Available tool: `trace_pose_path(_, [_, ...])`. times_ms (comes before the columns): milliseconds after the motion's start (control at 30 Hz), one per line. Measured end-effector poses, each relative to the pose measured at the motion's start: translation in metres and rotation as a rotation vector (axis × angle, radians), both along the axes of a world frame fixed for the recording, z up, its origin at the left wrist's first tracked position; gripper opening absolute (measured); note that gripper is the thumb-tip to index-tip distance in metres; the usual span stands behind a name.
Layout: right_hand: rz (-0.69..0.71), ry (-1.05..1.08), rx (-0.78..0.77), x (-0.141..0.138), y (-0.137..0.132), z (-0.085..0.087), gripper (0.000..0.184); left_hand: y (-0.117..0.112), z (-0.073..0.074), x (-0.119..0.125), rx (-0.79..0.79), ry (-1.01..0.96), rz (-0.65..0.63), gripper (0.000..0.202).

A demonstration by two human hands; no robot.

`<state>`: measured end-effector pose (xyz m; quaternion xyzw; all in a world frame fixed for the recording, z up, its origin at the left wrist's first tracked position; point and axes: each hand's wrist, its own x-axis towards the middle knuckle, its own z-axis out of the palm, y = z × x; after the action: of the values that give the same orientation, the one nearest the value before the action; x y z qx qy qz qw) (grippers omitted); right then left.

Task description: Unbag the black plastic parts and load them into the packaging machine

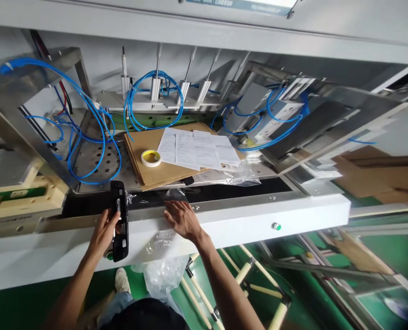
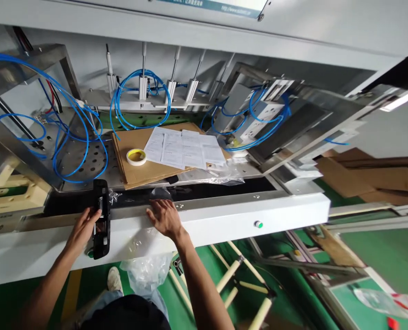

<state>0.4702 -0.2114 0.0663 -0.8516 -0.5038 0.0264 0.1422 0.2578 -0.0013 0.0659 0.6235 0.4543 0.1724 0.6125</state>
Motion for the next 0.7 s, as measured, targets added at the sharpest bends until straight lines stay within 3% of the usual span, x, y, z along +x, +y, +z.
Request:
trace_pose_path(200, [-0.135, -0.019, -0.038, 0.029, 0.024, -0.001, 0.038, 0.004, -0.006, 0.008, -0.006, -0.098, 0.06, 0.06])
trace_pose_path(400, [-0.148, -0.039, 0.081, 0.023, 0.023, 0.002, 0.039, 0.004, 0.015, -0.002, -0.007, -0.206, 0.194, 0.068])
trace_pose_path(467, [-0.114, -0.054, 0.116, 0.012, 0.016, 0.001, 0.042, 0.004, 0.024, -0.012, -0.013, -0.235, 0.24, 0.065])
trace_pose_path(600, [0.088, -0.117, 0.111, -0.011, 0.008, -0.011, 0.066, 0.0, 0.034, -0.029, -0.122, -0.282, 0.299, 0.063])
trace_pose_path(700, [0.114, -0.136, 0.086, -0.016, 0.009, -0.019, 0.064, -0.005, 0.037, -0.036, -0.226, -0.277, 0.262, 0.064])
